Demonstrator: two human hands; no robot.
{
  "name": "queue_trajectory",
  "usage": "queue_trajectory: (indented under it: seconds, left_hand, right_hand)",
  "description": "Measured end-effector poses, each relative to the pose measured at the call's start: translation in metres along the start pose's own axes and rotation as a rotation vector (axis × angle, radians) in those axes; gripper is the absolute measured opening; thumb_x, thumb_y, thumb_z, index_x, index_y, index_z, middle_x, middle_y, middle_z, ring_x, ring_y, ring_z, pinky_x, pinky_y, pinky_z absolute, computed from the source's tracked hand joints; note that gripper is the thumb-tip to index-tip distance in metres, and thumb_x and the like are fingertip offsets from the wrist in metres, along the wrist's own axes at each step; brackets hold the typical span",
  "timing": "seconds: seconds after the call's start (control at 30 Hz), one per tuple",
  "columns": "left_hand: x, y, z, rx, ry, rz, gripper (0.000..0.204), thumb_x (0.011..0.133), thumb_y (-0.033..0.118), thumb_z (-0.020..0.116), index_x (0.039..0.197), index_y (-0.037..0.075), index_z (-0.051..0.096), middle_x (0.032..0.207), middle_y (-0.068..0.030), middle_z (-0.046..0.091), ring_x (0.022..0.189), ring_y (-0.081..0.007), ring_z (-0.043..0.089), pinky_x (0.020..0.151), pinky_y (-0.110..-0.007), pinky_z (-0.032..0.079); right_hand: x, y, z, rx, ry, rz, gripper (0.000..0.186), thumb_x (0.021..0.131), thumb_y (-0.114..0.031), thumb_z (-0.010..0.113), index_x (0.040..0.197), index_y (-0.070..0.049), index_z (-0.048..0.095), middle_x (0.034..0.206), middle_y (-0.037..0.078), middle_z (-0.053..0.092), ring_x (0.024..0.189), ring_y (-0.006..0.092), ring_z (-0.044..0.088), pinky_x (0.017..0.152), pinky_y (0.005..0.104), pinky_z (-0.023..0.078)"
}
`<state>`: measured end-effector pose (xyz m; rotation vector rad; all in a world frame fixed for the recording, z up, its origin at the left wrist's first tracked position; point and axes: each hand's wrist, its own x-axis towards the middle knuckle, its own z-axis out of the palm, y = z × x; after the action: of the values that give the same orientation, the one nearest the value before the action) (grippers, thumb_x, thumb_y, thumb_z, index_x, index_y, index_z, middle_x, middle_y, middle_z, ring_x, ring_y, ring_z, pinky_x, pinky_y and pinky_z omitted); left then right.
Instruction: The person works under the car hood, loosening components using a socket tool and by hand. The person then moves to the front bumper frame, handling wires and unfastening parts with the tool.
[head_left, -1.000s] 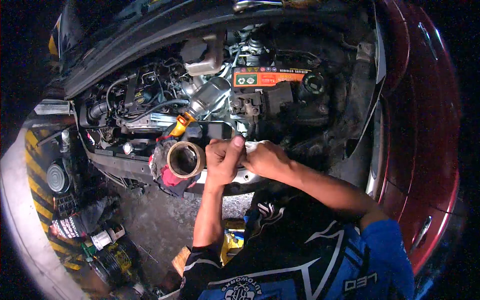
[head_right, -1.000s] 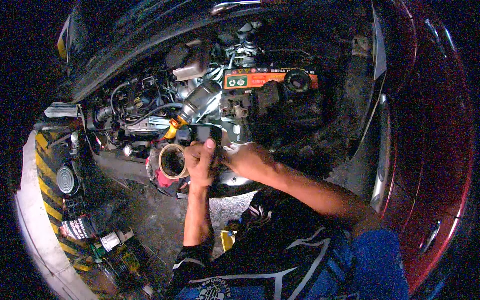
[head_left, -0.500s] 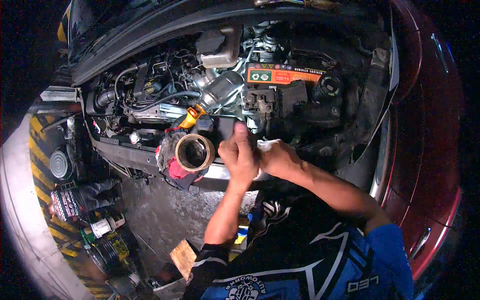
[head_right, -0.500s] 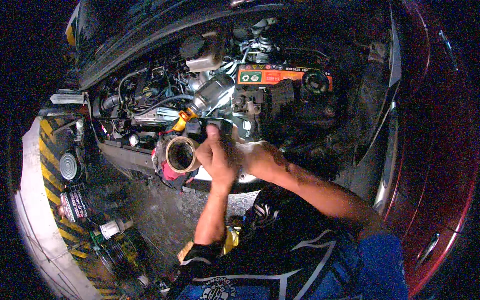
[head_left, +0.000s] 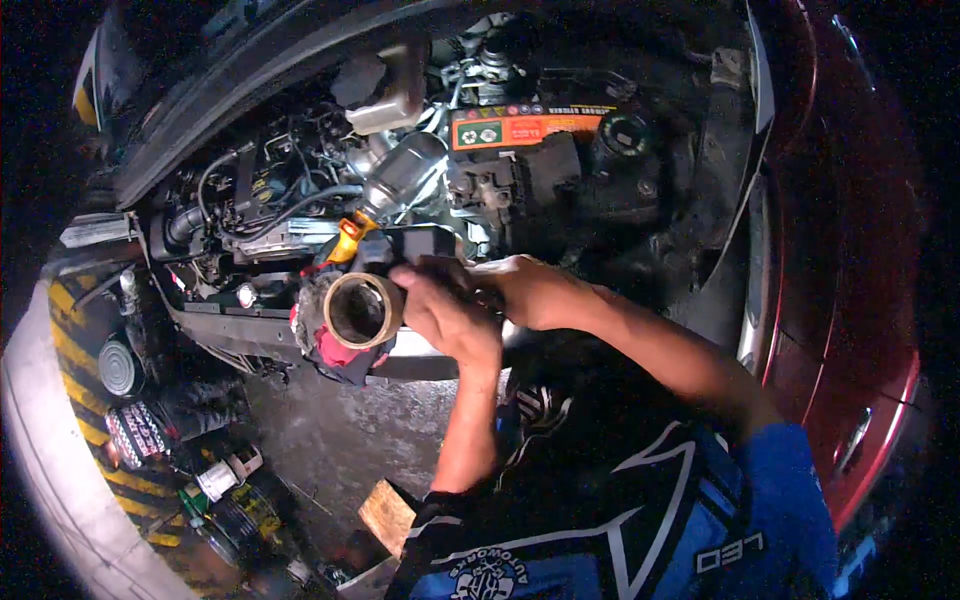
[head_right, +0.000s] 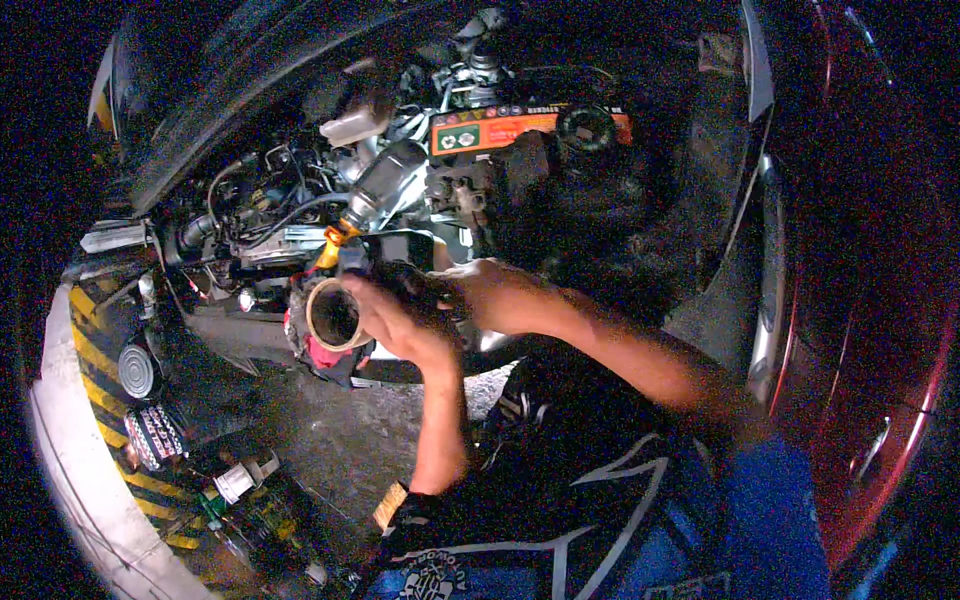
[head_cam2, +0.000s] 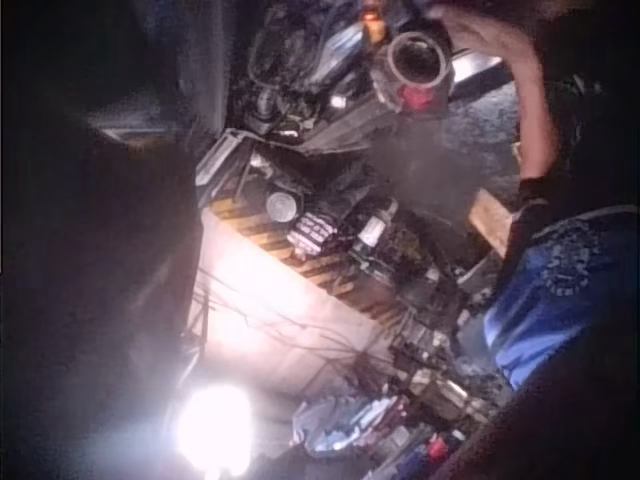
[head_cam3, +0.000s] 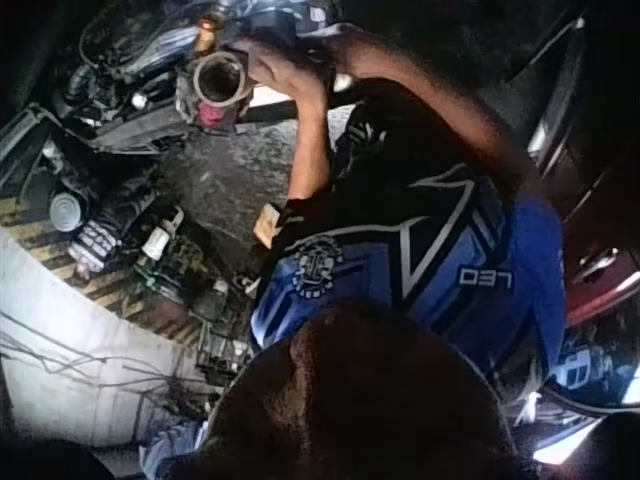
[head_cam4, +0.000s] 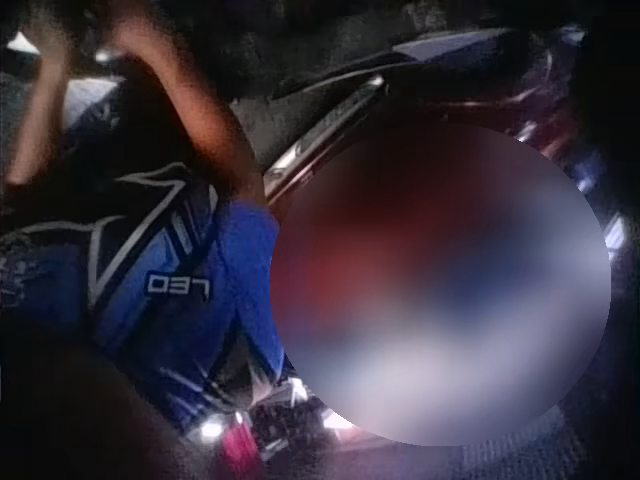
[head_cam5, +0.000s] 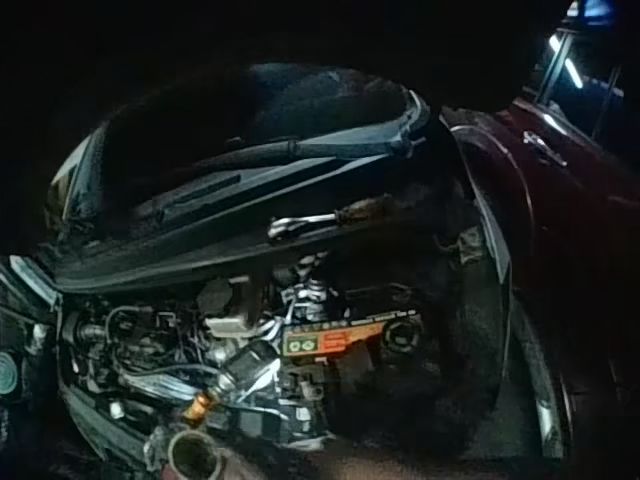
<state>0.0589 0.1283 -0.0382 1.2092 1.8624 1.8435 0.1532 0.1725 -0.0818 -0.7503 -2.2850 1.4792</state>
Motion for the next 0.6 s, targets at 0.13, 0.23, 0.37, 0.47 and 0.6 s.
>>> queue_trajectory:
  seconds: [0.13,0.23,0.37,0.47,0.6]
  left_hand:
    - [0.012,-0.011,-0.008,0.302,-0.001,0.275,0.048,0.101,0.038,0.035,0.071,0.002,0.044,0.058,-0.0044,0.042,0.052,-0.0134,0.038,0.048,-0.027,0.030]
    - [0.034,-0.011,-0.033,0.176,-0.526,0.130,0.055,0.101,0.043,0.031,0.065,0.003,0.045,0.055,-0.0030,0.042,0.048,-0.0125,0.036,0.047,-0.028,0.029]
    - [0.037,-0.002,-0.034,-0.078,-0.656,-0.168,0.052,0.101,0.043,0.031,0.076,0.002,0.052,0.064,-0.0023,0.048,0.057,-0.0107,0.042,0.052,-0.027,0.032]
    - [0.009,0.008,-0.013,-0.172,-0.305,-0.170,0.042,0.102,0.034,0.036,0.084,0.000,0.053,0.074,-0.0038,0.051,0.067,-0.0116,0.046,0.060,-0.026,0.038]
    - [-0.039,-0.032,-0.019,0.009,0.033,-0.107,0.028,0.099,0.025,0.044,0.109,-0.001,0.046,0.089,-0.0076,0.054,0.077,-0.0159,0.050,0.071,-0.028,0.043]
  right_hand:
    - [-0.006,-0.005,0.003,-0.210,0.051,-0.085,0.012,0.081,-0.007,0.056,0.091,-0.003,0.061,0.084,0.020,0.064,0.079,0.0385,0.063,0.064,0.0449,0.049]
    - [-0.008,0.002,0.014,-0.301,0.144,-0.076,0.007,0.082,-0.010,0.058,0.084,-0.004,0.060,0.075,0.018,0.062,0.070,0.0376,0.062,0.059,0.0446,0.049]
    - [-0.007,0.012,0.025,-0.217,0.269,-0.013,0.013,0.083,-0.017,0.061,0.089,-0.006,0.063,0.074,0.018,0.064,0.069,0.0378,0.063,0.058,0.0438,0.051]
    - [-0.005,0.002,0.014,-0.206,0.140,0.134,0.018,0.083,-0.017,0.061,0.098,-0.007,0.063,0.085,0.018,0.066,0.078,0.0379,0.064,0.065,0.0441,0.051]
    - [-0.003,-0.002,0.006,0.057,0.086,-0.118,0.031,0.081,-0.013,0.058,0.111,-0.007,0.057,0.096,0.019,0.065,0.091,0.0392,0.061,0.076,0.0455,0.050]
